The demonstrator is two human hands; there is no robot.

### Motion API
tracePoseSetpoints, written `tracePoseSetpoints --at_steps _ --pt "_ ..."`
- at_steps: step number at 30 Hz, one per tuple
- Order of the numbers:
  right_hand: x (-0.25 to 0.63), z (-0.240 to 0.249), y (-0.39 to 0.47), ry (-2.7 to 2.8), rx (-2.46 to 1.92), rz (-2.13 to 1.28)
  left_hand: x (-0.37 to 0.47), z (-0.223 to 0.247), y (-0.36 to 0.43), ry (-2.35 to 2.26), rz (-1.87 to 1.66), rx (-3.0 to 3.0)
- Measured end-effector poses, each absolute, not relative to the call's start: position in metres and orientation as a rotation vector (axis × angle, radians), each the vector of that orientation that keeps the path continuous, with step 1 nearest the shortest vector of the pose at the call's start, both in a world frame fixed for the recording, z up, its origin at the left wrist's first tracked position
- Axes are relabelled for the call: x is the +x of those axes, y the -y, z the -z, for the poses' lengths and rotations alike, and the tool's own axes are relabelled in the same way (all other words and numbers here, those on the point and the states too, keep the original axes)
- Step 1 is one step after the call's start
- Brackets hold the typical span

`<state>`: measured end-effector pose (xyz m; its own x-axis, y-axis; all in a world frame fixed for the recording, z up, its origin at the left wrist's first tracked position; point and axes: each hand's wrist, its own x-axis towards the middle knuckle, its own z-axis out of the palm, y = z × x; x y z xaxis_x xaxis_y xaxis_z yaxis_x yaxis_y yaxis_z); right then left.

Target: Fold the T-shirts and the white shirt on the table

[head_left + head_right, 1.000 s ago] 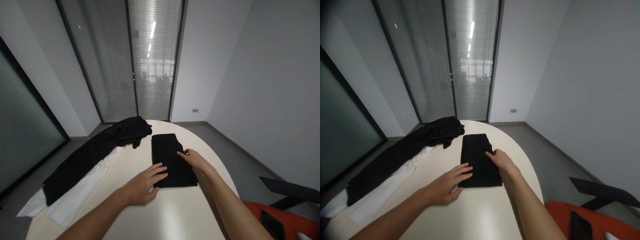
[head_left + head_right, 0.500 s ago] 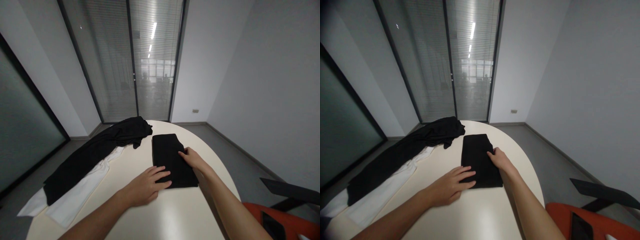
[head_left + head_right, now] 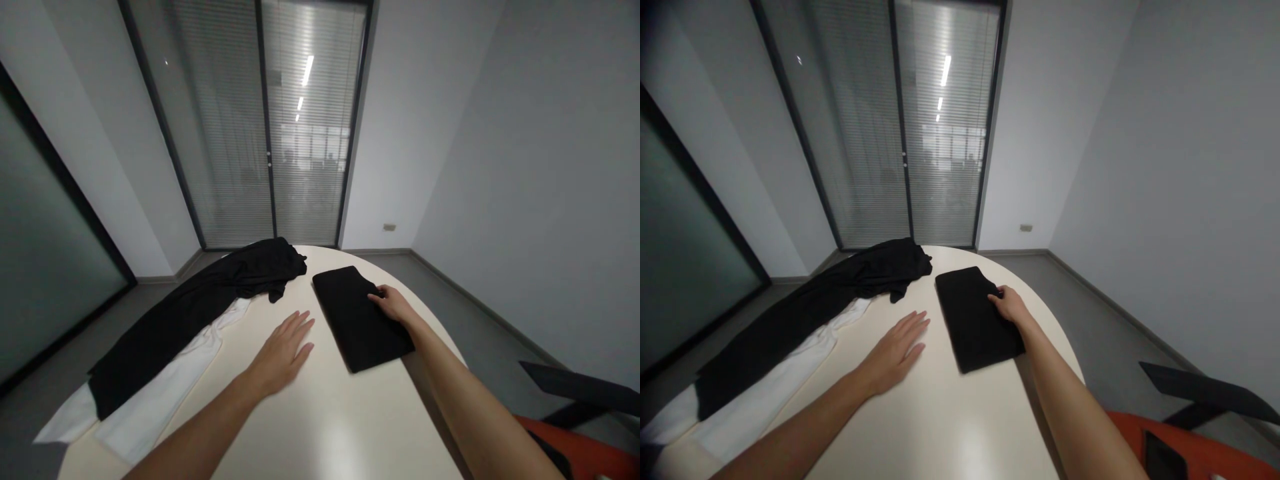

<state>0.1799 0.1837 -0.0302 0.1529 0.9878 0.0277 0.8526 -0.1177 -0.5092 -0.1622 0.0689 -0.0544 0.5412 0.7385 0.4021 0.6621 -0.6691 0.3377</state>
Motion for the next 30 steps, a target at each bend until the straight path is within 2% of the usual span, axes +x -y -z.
tracePoseSetpoints --at_steps 9,18,21,24,27,30 --pt "0.232 0.013 -0.232 1.659 -2.282 -0.223 -0.164 0.064 -0.071 -1.301 -0.731 2.603" --pt "0.246 0.015 -0.232 1.495 -2.494 -0.078 -0.163 0.060 -0.072 -1.305 -0.664 2.567" --pt "0.231 0.009 -0.225 1.507 -2.524 0.168 -0.162 0.059 -0.072 -1.305 -0.642 2.558" --pt "0.204 -0.001 -0.215 1.636 -2.315 0.475 -0.162 0.060 -0.073 -1.302 -0.654 2.562" --pt "0.166 -0.002 -0.203 1.800 -2.173 0.407 -0.162 0.062 -0.073 -1.296 -0.650 2.573" --pt "0.132 0.009 -0.191 1.916 -2.240 0.232 -0.162 0.063 -0.073 -1.286 -0.660 2.588"
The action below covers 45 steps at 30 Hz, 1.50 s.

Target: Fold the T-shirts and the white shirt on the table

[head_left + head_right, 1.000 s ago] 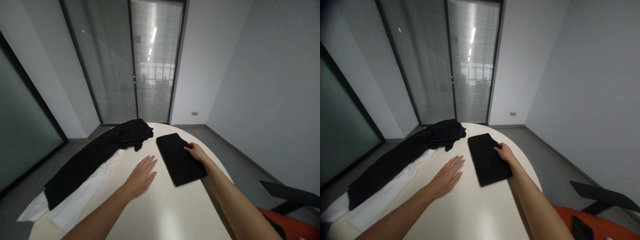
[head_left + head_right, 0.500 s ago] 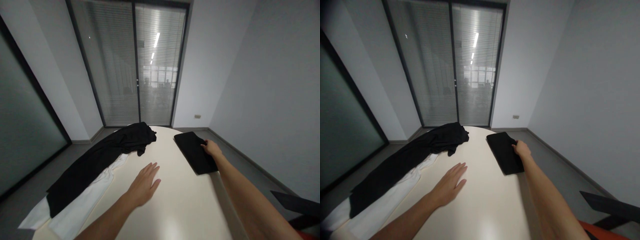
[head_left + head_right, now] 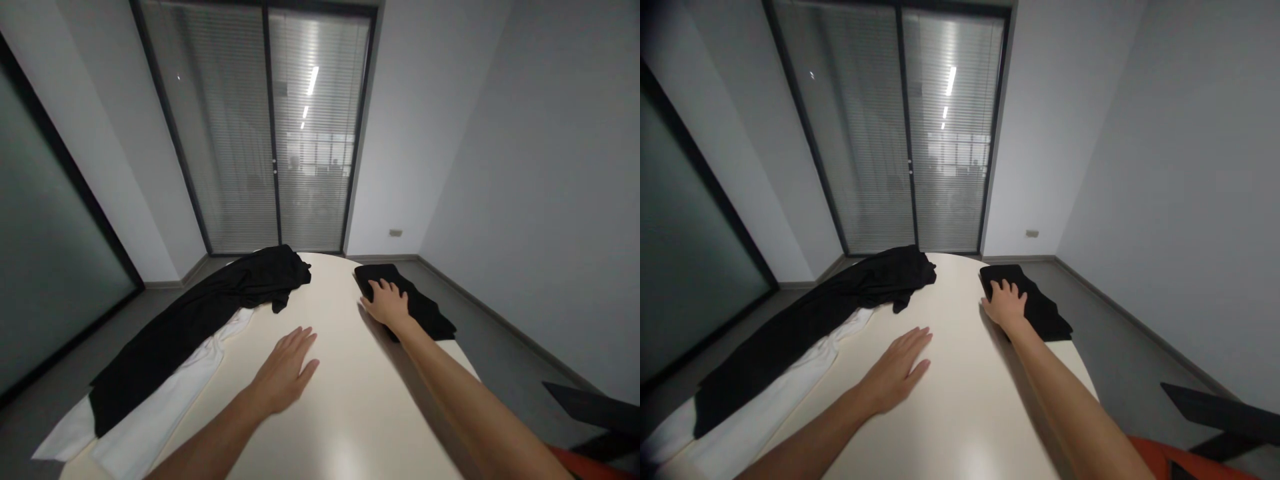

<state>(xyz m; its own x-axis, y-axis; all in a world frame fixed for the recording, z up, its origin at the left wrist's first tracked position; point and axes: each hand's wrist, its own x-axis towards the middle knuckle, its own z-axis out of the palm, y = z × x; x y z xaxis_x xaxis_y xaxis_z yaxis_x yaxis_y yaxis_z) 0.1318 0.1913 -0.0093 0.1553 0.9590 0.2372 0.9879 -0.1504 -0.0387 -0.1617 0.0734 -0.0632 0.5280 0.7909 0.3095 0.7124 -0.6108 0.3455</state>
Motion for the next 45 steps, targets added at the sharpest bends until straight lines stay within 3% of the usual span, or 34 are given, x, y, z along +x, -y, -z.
tracePoseSetpoints --at_steps 9,21,29,34,38,45 --pt "0.126 0.034 -0.188 1.995 -2.292 0.393 -0.162 0.065 -0.072 -1.266 -0.673 2.604" --pt "0.118 0.037 -0.182 1.965 -2.311 0.347 -0.160 0.066 -0.071 -1.310 -0.750 2.611" --pt "0.123 0.045 -0.168 2.003 -2.099 0.331 -0.210 0.048 -0.099 -2.138 -0.956 2.506" --pt "0.123 0.041 -0.162 2.030 -2.071 0.300 -0.257 0.052 -0.113 -2.524 -0.788 2.324" --pt "0.124 0.039 -0.157 2.070 -2.040 0.250 -0.260 0.054 -0.116 -2.472 -0.745 2.347" --pt "0.126 0.040 -0.153 2.128 -2.000 0.211 -0.256 0.043 -0.117 -2.290 -0.988 2.394"
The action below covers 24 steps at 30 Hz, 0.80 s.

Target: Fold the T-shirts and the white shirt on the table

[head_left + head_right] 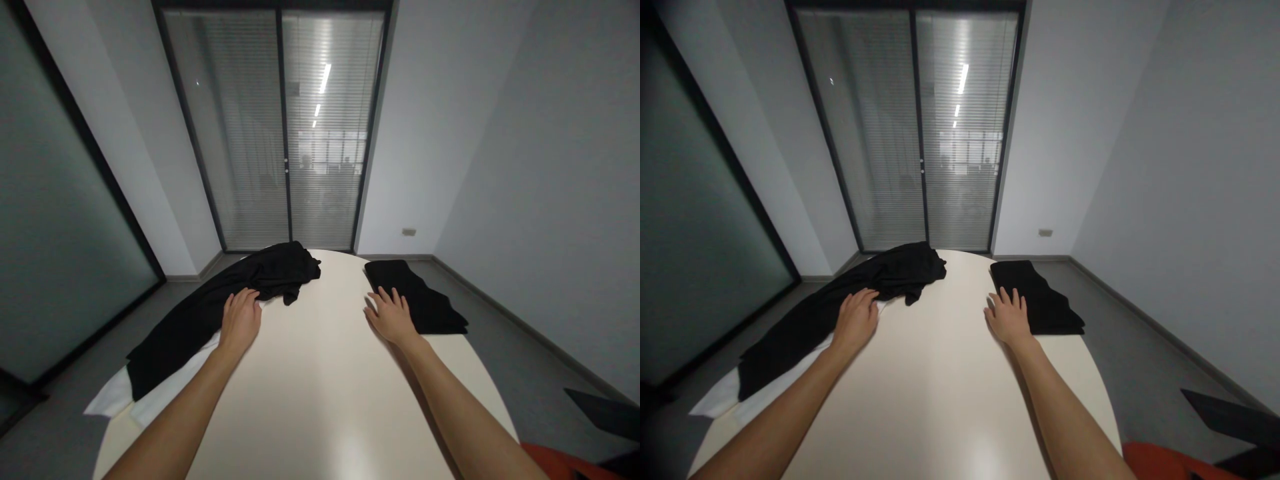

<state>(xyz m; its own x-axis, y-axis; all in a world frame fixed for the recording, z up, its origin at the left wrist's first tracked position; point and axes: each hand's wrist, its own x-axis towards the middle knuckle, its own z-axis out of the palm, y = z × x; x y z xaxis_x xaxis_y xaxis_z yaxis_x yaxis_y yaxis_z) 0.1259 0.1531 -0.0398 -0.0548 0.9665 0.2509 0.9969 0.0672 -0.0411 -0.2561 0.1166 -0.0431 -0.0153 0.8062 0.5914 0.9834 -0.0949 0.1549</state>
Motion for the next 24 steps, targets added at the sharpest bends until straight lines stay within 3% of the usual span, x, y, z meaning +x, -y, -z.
tracePoseSetpoints --at_steps 7,14,24 --pt "0.127 0.043 -0.155 2.135 -1.986 0.193 -0.248 0.031 -0.107 1.683 0.994 -2.194" --pt "0.129 0.044 -0.155 2.155 -1.963 0.219 -0.200 0.019 -0.081 1.141 0.703 -2.554" --pt "0.129 0.042 -0.152 2.171 -1.944 0.187 -0.215 0.043 -0.096 1.815 0.567 -2.303"
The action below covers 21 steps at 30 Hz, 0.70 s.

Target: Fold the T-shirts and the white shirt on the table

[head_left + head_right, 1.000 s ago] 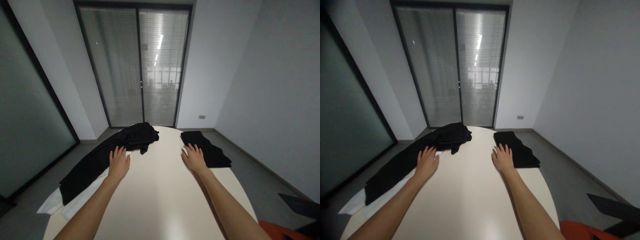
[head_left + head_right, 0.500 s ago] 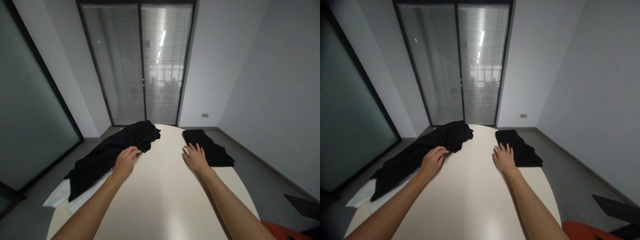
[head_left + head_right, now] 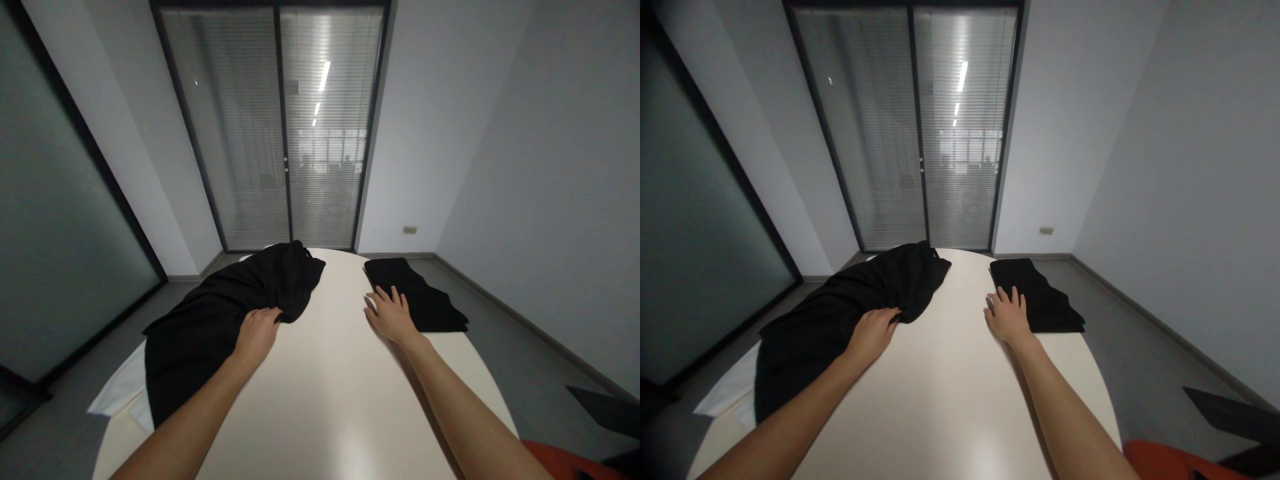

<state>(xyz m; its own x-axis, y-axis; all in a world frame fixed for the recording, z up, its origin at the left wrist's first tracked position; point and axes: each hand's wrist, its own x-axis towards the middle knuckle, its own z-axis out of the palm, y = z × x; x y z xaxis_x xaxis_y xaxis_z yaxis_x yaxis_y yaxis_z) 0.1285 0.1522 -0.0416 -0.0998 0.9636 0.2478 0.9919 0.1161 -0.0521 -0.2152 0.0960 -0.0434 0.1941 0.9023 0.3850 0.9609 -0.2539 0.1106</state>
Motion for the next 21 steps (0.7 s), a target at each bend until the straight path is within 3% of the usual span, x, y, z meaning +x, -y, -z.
tracePoseSetpoints --at_steps 6,11,21 --pt "0.128 0.039 -0.152 2.173 -1.832 0.088 -0.205 0.032 -0.088 1.420 0.957 -2.292" --pt "0.123 0.032 -0.149 2.389 -1.384 -0.134 -0.182 0.017 -0.060 0.856 0.829 -2.589" --pt "0.101 0.025 -0.144 2.481 -0.984 -0.309 -0.165 0.015 -0.052 1.319 0.601 -2.802"
